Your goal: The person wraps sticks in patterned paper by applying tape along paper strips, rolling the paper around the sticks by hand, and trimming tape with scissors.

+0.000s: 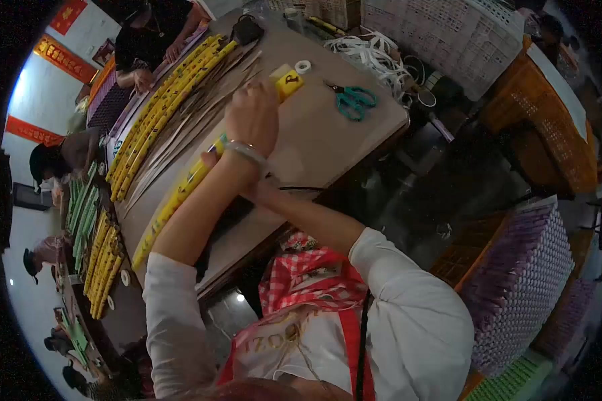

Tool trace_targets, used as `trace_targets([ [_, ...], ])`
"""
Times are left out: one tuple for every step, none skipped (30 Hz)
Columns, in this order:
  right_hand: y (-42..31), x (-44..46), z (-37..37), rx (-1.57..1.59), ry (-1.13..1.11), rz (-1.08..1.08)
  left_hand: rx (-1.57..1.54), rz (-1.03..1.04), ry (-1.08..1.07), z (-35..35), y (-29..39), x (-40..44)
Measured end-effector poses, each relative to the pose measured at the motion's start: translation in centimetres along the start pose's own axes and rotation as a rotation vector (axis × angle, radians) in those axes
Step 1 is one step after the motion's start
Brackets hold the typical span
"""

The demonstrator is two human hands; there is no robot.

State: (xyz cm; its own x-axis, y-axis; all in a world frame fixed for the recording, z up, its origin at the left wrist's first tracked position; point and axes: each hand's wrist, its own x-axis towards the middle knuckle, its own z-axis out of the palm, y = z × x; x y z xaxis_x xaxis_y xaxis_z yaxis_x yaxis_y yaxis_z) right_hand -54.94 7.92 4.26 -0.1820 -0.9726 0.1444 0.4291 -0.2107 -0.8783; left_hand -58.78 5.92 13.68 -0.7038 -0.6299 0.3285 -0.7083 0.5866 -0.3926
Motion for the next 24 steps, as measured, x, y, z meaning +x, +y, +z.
trace_targets([
  [-0.2, 1.0, -1.5, 0.069, -0.014, 0.07, -0.078, 0.025, 0.009, 0.4, 0.5, 0.9],
  [-0.3, 1.8, -2.8, 0.141, -0.039, 0.154, -0.151, 0.035, 0.01, 0.9, 0.8, 1.5],
  [-0.6, 2.3, -3.2, 0.136, 0.073, 0.215, -0.22, 0.025, 0.003, 2.3, 1.0, 2.0],
  [-0.9, 2.8, -3.4, 0.129, 0.177, 0.278, -0.281, 0.008, -0.004, 3.5, 0.9, 2.0],
  [0.4, 4.3, -5.1, 0.026, 0.196, 0.332, -0.323, -0.017, -0.024, 3.1, 1.0, 1.2],
  [1.9, 5.7, -6.6, -0.077, 0.211, 0.374, -0.363, -0.041, -0.037, 2.8, 0.3, 0.1],
  [1.7, 5.7, -7.6, -0.075, 0.15, 0.406, -0.444, -0.01, 0.12, 3.7, -1.0, -1.4],
  [1.2, 5.5, -9.0, -0.096, -0.051, 0.273, -0.523, 0.029, 0.279, 4.7, -1.8, -3.1],
  [0.8, 5.4, -10.3, -0.102, -0.244, 0.133, -0.567, 0.029, 0.16, 3.7, -3.8, -4.9],
  [0.8, 5.7, -10.9, -0.098, -0.428, -0.016, -0.586, -0.038, 0.109, 4.2, -5.8, -6.5],
  [1.2, 6.4, -10.6, -0.021, -0.143, 0.197, -0.604, -0.1, 0.066, 4.8, -8.0, -8.4],
  [1.9, 7.5, -10.0, 0.046, 0.141, 0.41, -0.614, -0.197, 0.11, 5.6, -10.4, -10.5],
  [2.6, 8.0, -10.2, 0.091, 0.136, 0.398, -0.607, -0.287, 0.047, 6.2, -12.9, -12.6],
  [3.1, 8.1, -10.6, 0.135, 0.136, 0.384, -0.603, -0.373, -0.011, 6.9, -15.4, -14.7],
  [3.0, 8.0, -10.6, 0.134, 0.11, 0.376, -0.585, -0.414, -0.042, 8.3, -17.7, -16.9],
  [2.7, 7.9, -10.7, 0.133, 0.09, 0.368, -0.571, -0.45, -0.075, 9.9, -19.7, -19.1],
  [2.9, 8.1, -10.9, 0.11, 0.09, 0.362, -0.549, -0.45, -0.108, 11.4, -21.6, -21.1],
  [2.9, 8.1, -10.9, 0.11, 0.104, 0.367, -0.539, -0.473, -0.115, 12.8, -22.6, -22.5],
  [3.1, 8.4, -10.9, 0.113, 0.12, 0.374, -0.536, -0.426, -0.097, 14.0, -23.7, -24.0],
  [3.6, 8.8, -11.9, 0.111, 0.095, 0.406, -0.534, -0.377, -0.08, 14.8, -24.5, -25.4],
  [3.8, 8.9, -11.9, 0.114, 0.077, 0.417, -0.547, -0.421, -0.079, 15.1, -24.3, -25.8],
  [3.8, 9.0, -12.1, 0.097, 0.079, 0.406, -0.541, -0.438, -0.08, 15.4, -24.1, -26.0],
  [3.7, 9.0, -12.1, 0.075, 0.083, 0.39, -0.471, -0.427, -0.105, 15.1, -23.8, -25.7],
  [3.6, 8.9, -12.1, 0.053, 0.101, 0.397, -0.407, -0.414, -0.127, 15.0, -23.4, -25.3],
])
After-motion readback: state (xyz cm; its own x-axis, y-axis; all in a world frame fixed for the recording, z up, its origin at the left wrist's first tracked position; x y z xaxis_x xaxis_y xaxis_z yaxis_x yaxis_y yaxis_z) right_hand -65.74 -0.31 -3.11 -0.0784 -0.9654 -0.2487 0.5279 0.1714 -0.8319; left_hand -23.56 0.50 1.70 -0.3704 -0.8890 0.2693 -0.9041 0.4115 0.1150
